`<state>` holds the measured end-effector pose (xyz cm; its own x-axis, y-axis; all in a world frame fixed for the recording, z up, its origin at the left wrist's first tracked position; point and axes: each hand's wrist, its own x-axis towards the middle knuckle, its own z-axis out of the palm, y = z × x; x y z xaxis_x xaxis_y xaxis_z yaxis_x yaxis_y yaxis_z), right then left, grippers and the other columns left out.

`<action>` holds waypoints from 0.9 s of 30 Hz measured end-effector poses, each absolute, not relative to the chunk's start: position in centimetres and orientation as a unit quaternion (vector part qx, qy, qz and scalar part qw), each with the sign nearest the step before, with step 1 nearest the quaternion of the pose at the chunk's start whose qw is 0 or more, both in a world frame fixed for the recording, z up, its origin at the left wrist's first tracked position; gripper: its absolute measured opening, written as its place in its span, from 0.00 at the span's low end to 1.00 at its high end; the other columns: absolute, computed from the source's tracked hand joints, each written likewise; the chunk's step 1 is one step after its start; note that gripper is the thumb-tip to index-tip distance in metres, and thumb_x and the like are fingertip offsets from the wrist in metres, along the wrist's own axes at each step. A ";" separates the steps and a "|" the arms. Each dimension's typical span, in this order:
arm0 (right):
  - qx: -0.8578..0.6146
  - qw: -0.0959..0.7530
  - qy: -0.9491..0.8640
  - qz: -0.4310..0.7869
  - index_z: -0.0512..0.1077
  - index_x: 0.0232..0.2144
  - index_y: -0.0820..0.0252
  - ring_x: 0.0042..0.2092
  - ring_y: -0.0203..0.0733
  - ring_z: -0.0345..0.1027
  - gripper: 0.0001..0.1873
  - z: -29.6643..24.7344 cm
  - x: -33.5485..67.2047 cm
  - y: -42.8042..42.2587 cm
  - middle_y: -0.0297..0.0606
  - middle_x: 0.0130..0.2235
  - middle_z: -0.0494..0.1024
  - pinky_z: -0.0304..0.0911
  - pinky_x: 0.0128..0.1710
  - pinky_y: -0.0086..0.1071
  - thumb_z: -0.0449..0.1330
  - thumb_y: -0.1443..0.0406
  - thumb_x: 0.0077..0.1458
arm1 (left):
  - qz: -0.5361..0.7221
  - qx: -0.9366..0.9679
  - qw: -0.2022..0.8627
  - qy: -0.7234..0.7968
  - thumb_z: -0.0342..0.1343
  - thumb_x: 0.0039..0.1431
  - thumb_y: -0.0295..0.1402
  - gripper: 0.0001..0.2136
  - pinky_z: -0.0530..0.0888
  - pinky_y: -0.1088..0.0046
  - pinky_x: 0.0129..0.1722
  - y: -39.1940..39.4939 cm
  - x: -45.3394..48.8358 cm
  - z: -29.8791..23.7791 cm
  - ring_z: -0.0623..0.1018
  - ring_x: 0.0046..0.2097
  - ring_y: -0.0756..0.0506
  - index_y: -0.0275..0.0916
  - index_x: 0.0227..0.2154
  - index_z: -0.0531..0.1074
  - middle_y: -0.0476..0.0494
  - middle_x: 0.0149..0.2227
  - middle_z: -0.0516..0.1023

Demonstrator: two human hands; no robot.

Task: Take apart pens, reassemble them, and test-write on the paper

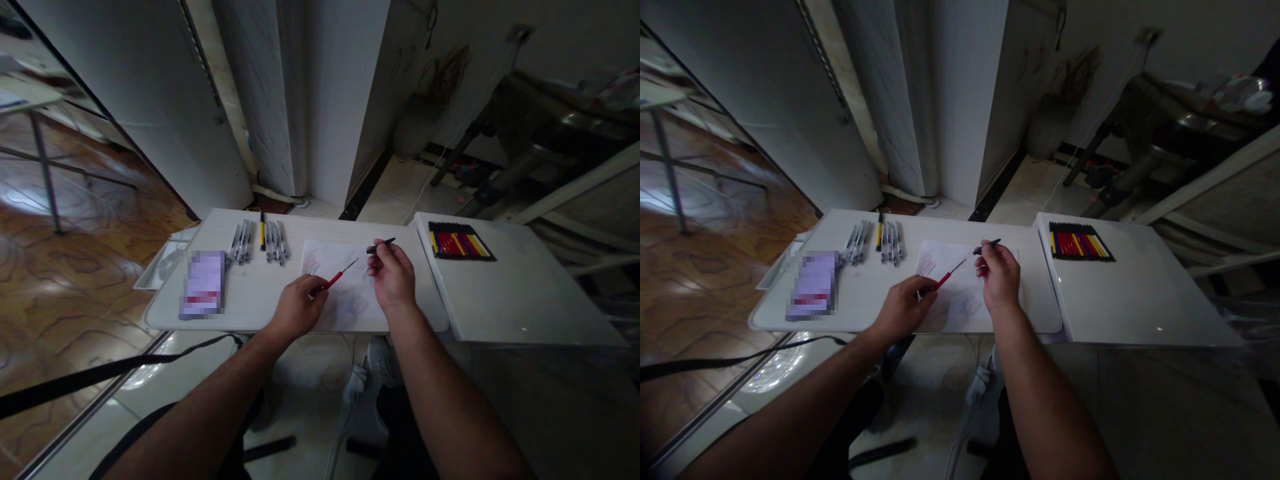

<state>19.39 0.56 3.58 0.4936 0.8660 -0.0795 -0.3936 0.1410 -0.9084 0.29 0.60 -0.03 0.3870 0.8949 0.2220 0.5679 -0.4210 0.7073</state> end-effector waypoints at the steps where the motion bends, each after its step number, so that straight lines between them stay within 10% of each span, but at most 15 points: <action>1: -0.482 0.723 -0.237 0.434 0.74 0.33 0.57 0.26 0.31 0.64 0.16 3.7 19.6 0.6 0.33 0.31 0.76 0.55 0.20 0.24 0.68 0.57 0.42 | 0.298 0.787 0.272 0.466 0.56 0.54 0.27 0.06 0.69 0.74 0.31 0.6 0.3 0.0 0.74 0.31 0.50 0.39 0.34 0.75 0.47 0.31 0.78; 6: -0.573 0.649 -0.281 0.414 0.73 0.28 0.58 0.23 0.32 0.64 0.13 2.2 20.3 0.9 0.33 0.26 0.75 0.54 0.19 0.26 0.67 0.56 0.43 | 0.300 0.769 0.278 0.491 0.56 0.55 0.29 0.06 0.69 0.74 0.31 0.8 0.2 -0.2 0.75 0.31 0.49 0.39 0.34 0.76 0.47 0.31 0.78; 17: -0.770 0.117 -0.616 0.119 0.75 0.41 0.59 0.40 0.47 0.75 0.13 0.2 18.2 -0.2 0.44 0.37 0.82 0.64 0.39 0.33 0.61 0.60 0.54 | 0.297 0.734 0.303 0.530 0.55 0.55 0.33 0.07 0.69 0.75 0.32 0.8 0.2 -0.2 0.75 0.30 0.49 0.38 0.34 0.76 0.47 0.30 0.79; 23: -0.770 0.085 -0.624 0.107 0.75 0.41 0.60 0.41 0.49 0.75 0.15 0.3 18.3 -0.1 0.46 0.38 0.81 0.65 0.38 0.35 0.62 0.58 0.54 | 0.287 0.726 0.315 0.540 0.57 0.54 0.34 0.08 0.68 0.75 0.31 0.9 0.2 0.0 0.74 0.29 0.50 0.38 0.35 0.76 0.48 0.29 0.79; 27: -0.755 0.206 -0.608 0.137 0.76 0.37 0.61 0.38 0.46 0.75 0.12 0.7 18.4 -0.2 0.45 0.36 0.81 0.65 0.37 0.35 0.59 0.60 0.55 | 0.274 0.731 0.311 0.543 0.56 0.54 0.33 0.07 0.67 0.75 0.30 0.4 0.4 0.4 0.74 0.29 0.50 0.38 0.34 0.76 0.47 0.28 0.78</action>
<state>18.40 -0.17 0.66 0.2242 0.9736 0.0431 0.8604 -0.1769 -0.4779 0.36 0.40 0.38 0.2609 0.9633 0.0635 0.6223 -0.2181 0.7518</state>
